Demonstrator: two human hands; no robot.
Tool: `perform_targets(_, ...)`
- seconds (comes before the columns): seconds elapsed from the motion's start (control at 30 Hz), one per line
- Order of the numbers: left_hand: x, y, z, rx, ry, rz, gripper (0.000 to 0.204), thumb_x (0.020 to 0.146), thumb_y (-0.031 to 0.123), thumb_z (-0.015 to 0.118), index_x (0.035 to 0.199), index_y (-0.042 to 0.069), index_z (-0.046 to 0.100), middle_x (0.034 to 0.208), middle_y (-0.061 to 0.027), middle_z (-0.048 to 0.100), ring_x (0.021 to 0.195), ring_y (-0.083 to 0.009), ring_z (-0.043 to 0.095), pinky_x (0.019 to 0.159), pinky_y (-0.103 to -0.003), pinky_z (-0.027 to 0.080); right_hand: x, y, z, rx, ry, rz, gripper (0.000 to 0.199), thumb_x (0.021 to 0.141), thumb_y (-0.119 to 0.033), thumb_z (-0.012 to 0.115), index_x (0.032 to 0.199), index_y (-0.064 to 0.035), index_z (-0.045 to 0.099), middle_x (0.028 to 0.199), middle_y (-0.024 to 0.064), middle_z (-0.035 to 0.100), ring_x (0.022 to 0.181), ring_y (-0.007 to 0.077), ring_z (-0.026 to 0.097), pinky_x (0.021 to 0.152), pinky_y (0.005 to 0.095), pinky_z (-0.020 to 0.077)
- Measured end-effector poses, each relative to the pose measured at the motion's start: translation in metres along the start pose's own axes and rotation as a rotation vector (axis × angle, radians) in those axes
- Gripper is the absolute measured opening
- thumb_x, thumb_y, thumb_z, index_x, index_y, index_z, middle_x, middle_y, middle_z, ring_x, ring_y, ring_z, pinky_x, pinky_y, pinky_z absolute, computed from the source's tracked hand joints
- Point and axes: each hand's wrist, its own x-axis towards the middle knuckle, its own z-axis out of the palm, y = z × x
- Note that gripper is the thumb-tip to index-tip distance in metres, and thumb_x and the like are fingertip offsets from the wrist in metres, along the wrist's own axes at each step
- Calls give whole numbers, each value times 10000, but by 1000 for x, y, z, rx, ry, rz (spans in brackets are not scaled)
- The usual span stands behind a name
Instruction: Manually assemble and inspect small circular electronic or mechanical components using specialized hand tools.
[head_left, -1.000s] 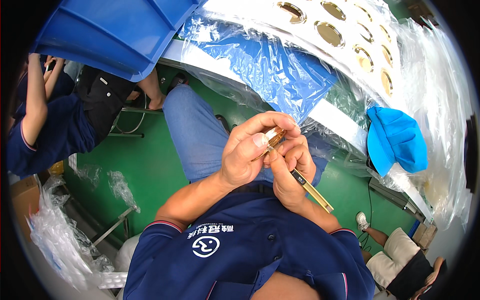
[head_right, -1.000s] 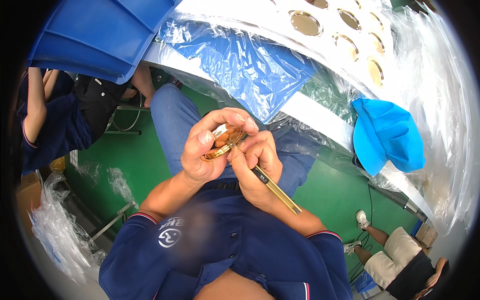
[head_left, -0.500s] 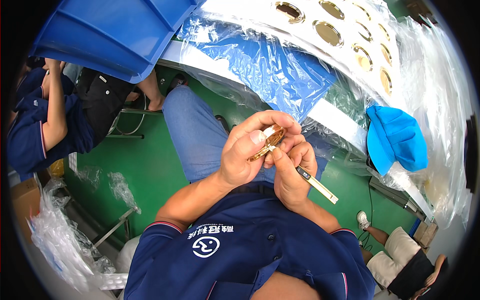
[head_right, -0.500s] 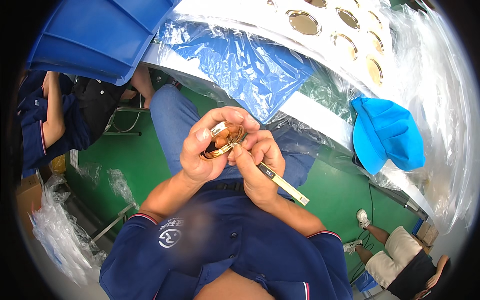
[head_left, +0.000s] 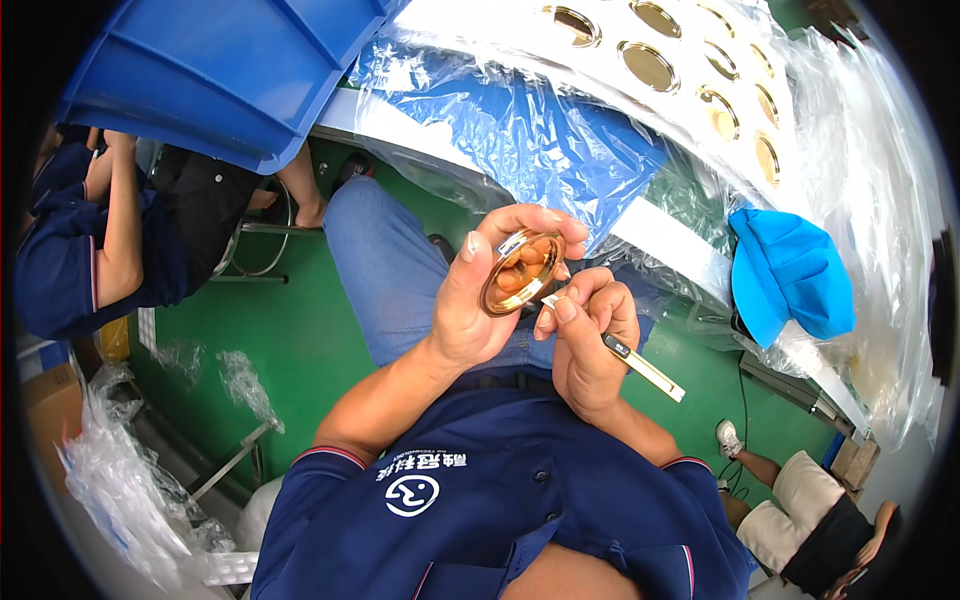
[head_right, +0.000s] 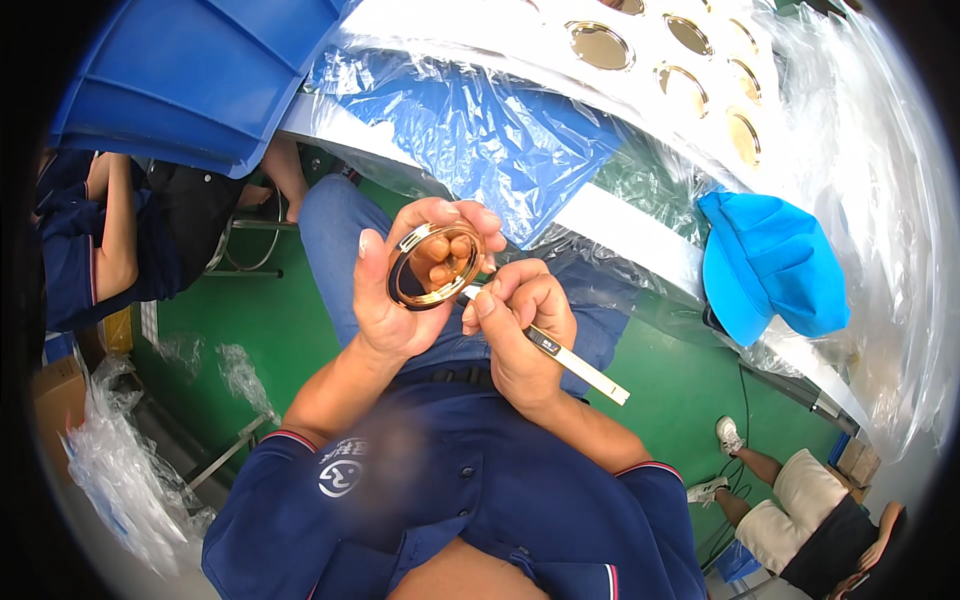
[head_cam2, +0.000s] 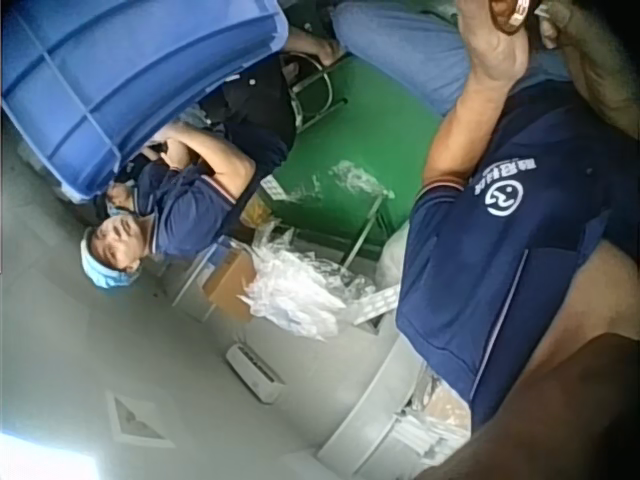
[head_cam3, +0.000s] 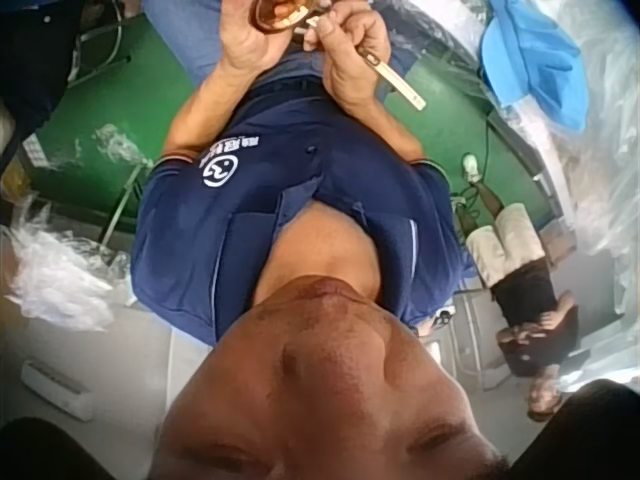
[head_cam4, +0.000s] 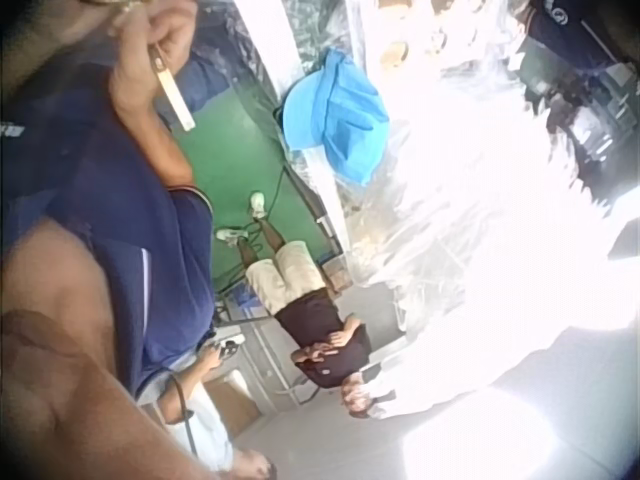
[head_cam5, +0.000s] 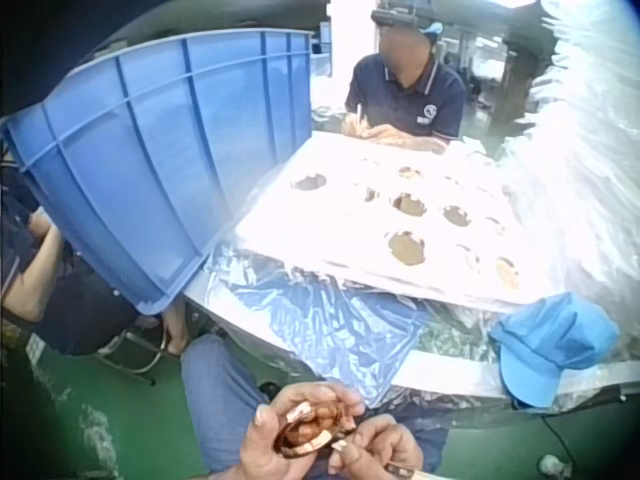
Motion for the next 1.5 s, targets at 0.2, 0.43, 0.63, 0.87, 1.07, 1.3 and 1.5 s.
perform_targets(0.2,2,6,9,72,72,-55,626,886,461,361,1291,-16,360,1257,-227,438,1161,-322,454,974,-411,378,0,-2,-1,11,-12,-3,250,802,113,519,753,-70,355,914,88,442,696,147,570,587,260,511)
perform_targets(0.43,5,11,9,48,73,-78,635,850,420,339,1253,-69,385,1268,-234,435,1155,-306,456,987,-412,355,0,-1,-3,-38,-58,-42,250,798,110,529,779,-72,357,923,86,431,714,139,561,612,264,503)
perform_targets(0.63,0,1,2,19,-6,-3,508,876,428,355,1105,-6,487,1115,-196,508,1057,-285,501,936,-418,382,0,-2,-1,-146,-129,-102,238,813,100,523,792,-72,360,930,76,422,751,121,552,659,258,499)
perform_targets(0.87,-1,0,6,127,-28,28,464,875,398,405,1087,-3,506,1076,-187,518,1015,-279,517,912,-414,399,-1,-2,3,-268,-123,-166,246,811,117,520,779,-65,358,923,68,418,773,112,550,697,252,481)
perform_targets(1.07,-2,-1,6,149,-30,36,459,870,393,418,1080,-4,512,1067,-185,522,1006,-277,526,896,-407,408,-1,2,2,-339,-116,-172,260,803,130,523,766,-60,350,922,66,419,759,100,536,698,232,462)
perform_targets(1.3,-1,-2,7,142,-26,45,453,870,396,422,1064,-2,521,1054,-185,525,1006,-275,524,895,-406,406,-1,4,3,-385,-78,-201,268,790,141,530,752,-60,356,906,64,422,724,76,496,662,217,444)
perform_targets(1.5,-2,-2,6,165,-30,43,449,869,396,423,1060,2,523,1046,-184,526,998,-273,522,890,-404,406,-2,4,2,-413,-80,-202,270,786,142,531,741,-60,359,891,62,424,725,82,501,670,223,451)
